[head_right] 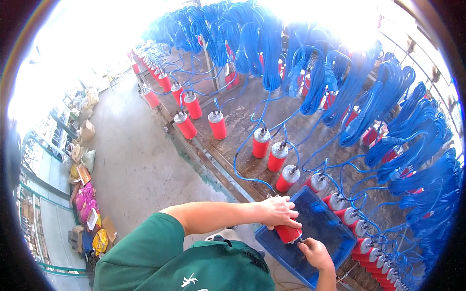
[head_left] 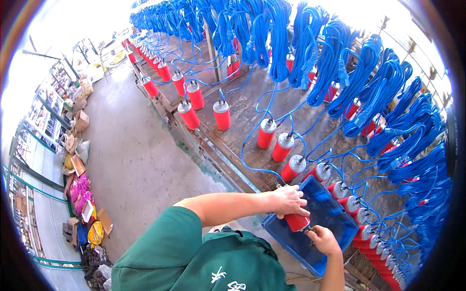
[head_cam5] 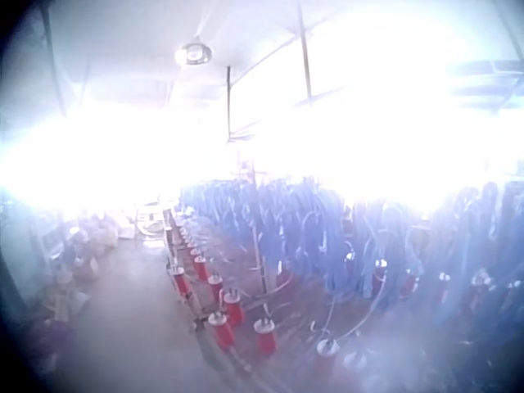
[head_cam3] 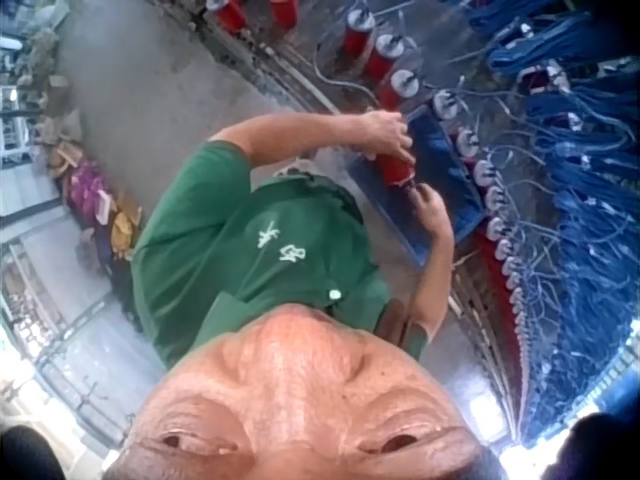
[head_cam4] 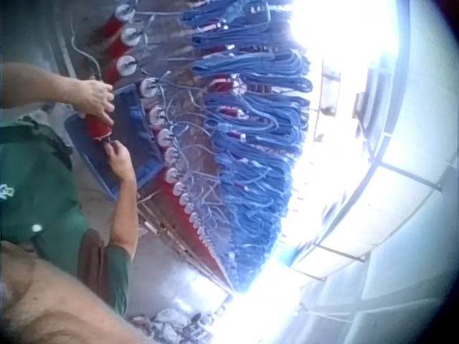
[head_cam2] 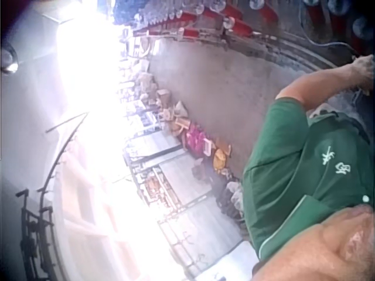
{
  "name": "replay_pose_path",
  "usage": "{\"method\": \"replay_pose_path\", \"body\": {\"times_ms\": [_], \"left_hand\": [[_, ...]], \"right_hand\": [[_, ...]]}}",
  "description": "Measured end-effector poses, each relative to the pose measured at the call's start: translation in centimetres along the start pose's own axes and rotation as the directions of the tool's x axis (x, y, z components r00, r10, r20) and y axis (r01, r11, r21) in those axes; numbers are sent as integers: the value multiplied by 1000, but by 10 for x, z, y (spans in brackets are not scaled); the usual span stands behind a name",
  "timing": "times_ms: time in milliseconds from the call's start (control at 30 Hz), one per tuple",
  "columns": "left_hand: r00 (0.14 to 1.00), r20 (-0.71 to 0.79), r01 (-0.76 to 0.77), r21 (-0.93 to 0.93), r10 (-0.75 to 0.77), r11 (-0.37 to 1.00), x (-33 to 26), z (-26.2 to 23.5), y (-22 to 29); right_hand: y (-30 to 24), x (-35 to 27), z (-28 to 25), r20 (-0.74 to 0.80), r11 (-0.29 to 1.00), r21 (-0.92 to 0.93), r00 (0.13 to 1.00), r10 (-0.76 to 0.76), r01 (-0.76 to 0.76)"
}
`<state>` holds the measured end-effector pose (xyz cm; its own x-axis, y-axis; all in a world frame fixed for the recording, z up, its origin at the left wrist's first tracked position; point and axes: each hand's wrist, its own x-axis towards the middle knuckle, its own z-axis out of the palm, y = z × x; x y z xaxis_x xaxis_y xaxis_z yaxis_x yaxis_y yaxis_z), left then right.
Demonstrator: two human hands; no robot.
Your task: The person takes a red pump from a rack, submerges it in a blue bin of water, and uses a small tool to probe the internal components while checking for leaks.
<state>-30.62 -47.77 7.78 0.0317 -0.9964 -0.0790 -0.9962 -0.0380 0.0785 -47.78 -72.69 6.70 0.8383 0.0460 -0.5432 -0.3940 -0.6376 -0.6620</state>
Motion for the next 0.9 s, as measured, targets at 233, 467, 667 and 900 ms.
{"method": "replay_pose_path", "body": {"times_ms": [233, 467, 667, 900], "left_hand": [[1000, 10, -1, 9, 1, 1000, 2, 0, 0], [1000, 15, -11, -2, 11, 1000, -3, -3, -1], [999, -30, -32, 5, 32, 999, 7, -7, 2], [1000, -24, -6, -30, 5, 1000, 2, -5, -7]], "right_hand": [[-3, -3, 10, -78, 989, 146, 997, 30, -18], [-2, -2, 5, -86, 992, 123, 996, 28, -17], [-18, -9, 9, -207, 984, -169, 974, -95, 60], [-12, -5, 6, -78, 995, -48, 993, -87, 84]]}}
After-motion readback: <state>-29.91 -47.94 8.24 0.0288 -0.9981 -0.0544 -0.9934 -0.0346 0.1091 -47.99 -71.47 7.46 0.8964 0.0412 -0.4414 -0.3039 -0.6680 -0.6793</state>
